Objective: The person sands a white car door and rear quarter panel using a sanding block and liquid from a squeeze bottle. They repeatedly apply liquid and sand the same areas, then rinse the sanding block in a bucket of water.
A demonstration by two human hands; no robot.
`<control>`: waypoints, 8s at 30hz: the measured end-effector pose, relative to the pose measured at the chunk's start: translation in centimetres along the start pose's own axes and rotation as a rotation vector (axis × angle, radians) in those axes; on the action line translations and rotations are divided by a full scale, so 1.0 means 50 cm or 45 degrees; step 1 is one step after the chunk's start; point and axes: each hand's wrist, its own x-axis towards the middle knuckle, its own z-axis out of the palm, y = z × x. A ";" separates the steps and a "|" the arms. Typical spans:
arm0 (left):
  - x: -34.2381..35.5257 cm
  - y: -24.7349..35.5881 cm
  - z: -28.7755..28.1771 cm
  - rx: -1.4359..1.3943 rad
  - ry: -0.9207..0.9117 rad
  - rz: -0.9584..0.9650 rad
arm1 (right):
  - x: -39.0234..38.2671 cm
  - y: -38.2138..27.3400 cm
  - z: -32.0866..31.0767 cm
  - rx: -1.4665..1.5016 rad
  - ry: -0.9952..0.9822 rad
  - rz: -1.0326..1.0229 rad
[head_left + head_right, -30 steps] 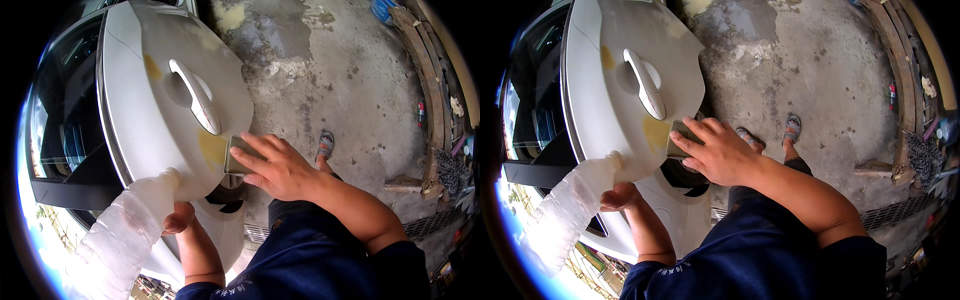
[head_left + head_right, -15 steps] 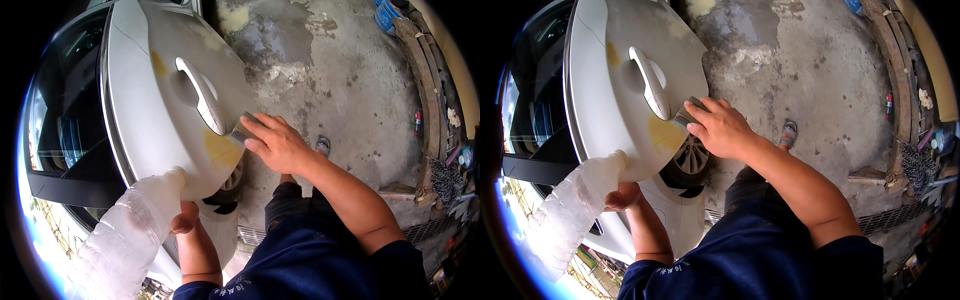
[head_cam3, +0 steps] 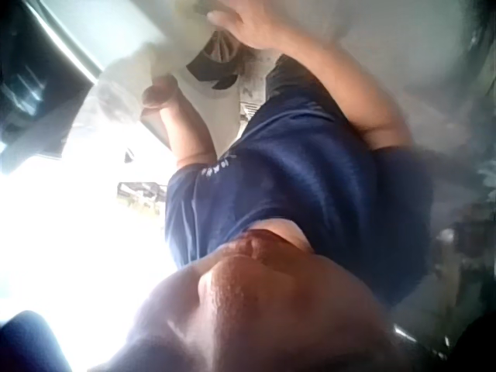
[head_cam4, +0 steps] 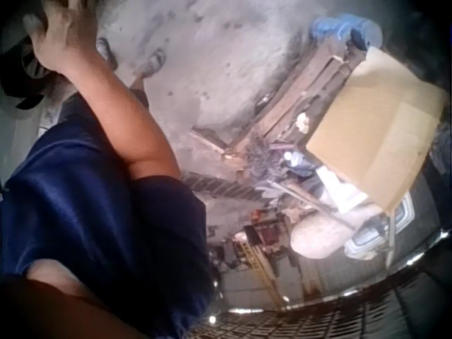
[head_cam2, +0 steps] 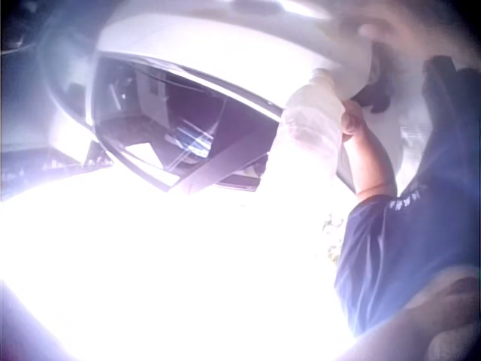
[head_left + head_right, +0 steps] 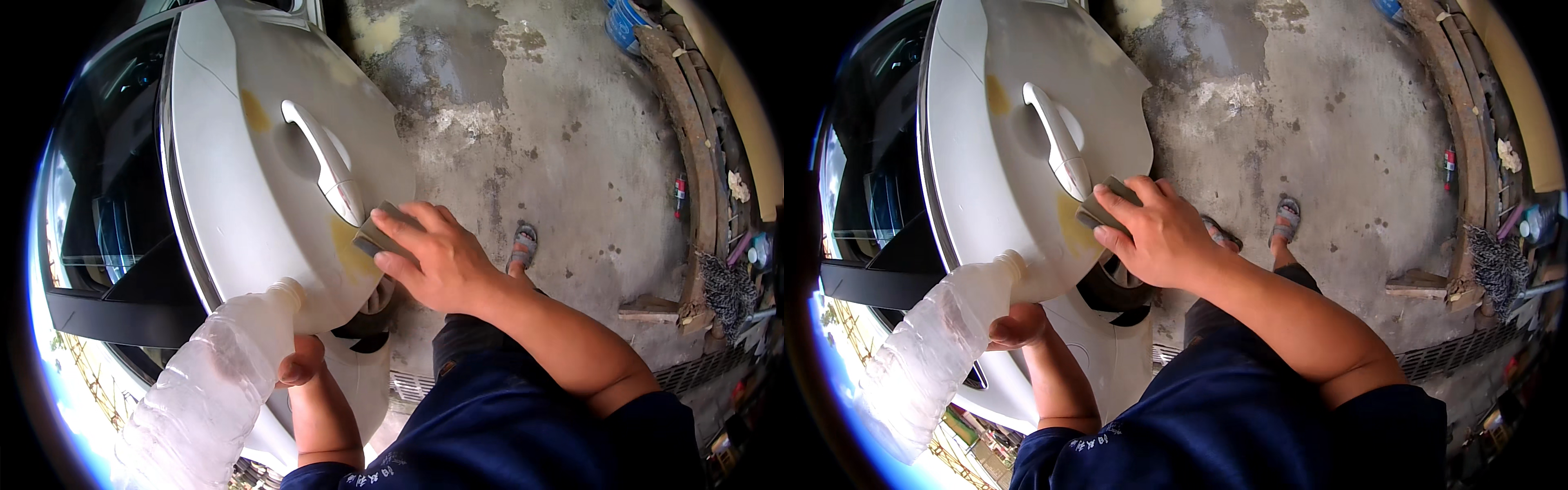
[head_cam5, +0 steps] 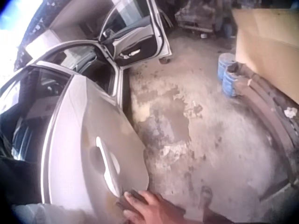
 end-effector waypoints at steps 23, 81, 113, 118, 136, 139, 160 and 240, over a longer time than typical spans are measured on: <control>0.014 0.001 0.000 0.032 -0.071 0.022 | -0.066 -0.028 0.001 -0.145 0.031 -0.085; 0.002 0.020 0.017 -0.050 -0.040 -0.077 | 0.034 -0.006 0.002 0.046 0.066 -0.500; 0.001 0.016 0.013 0.095 -0.137 -0.016 | 0.010 -0.065 -0.004 -0.156 0.120 -0.290; -0.002 0.012 0.035 -0.055 -0.085 -0.022 | 0.072 -0.059 0.002 -0.060 0.133 -0.322; -0.010 0.007 -0.007 -0.094 -0.080 -0.041 | 0.001 -0.099 -0.004 -0.024 0.120 -0.395; -0.007 0.011 0.041 -0.030 -0.068 0.000 | 0.060 -0.063 -0.007 -0.088 0.129 -0.325; -0.002 0.005 0.026 0.155 -0.030 0.118 | 0.031 -0.106 -0.003 -0.064 0.072 -0.314; 0.025 0.024 0.057 0.245 -0.095 0.220 | 0.026 0.036 -0.042 -0.025 0.044 -0.606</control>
